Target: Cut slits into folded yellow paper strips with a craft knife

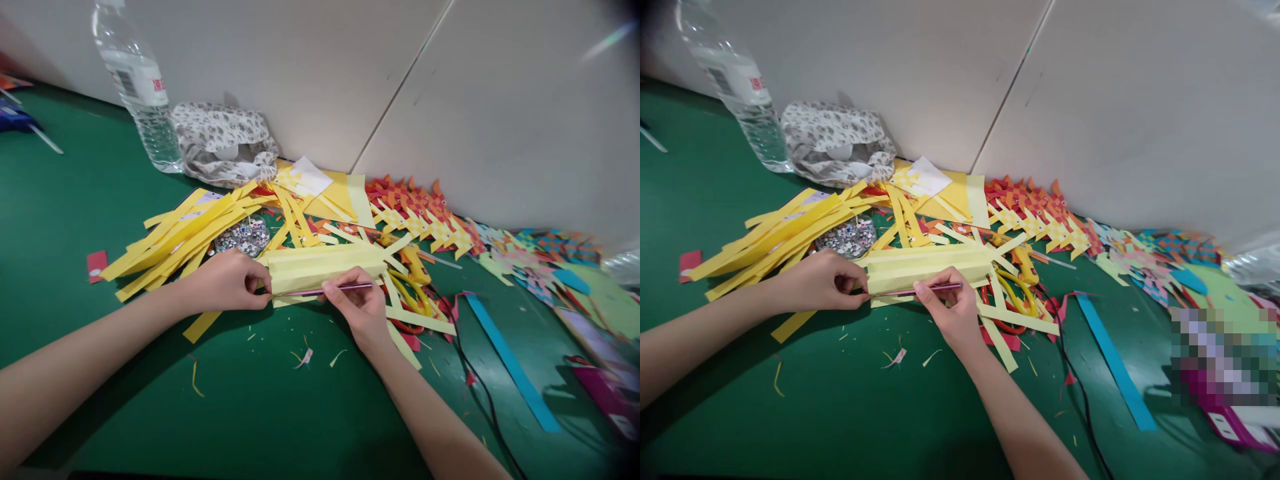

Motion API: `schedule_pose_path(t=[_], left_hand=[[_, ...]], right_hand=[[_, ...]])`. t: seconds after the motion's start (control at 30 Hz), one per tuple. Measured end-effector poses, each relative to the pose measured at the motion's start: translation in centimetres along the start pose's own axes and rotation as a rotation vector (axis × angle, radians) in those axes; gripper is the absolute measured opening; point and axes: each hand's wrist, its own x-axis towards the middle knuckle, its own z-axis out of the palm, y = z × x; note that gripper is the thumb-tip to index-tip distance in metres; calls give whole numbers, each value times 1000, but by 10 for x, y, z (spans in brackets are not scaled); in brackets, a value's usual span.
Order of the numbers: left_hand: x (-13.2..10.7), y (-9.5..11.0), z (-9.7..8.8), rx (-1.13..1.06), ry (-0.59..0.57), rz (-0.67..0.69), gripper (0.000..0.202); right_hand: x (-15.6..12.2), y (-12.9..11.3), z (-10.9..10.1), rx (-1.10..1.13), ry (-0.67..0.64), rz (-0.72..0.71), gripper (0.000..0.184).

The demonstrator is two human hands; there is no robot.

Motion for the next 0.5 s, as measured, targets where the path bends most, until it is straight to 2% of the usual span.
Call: schedule_pose_path(t=[0.27,0.5], left_hand=[[0,3,-1,-9,-8,-19,13],[0,3,-2,4,-18,-37,13]], right_hand=[[2,-2,-11,-36,83,-49,21],[0,0,-3,-3,16,-11,21]])
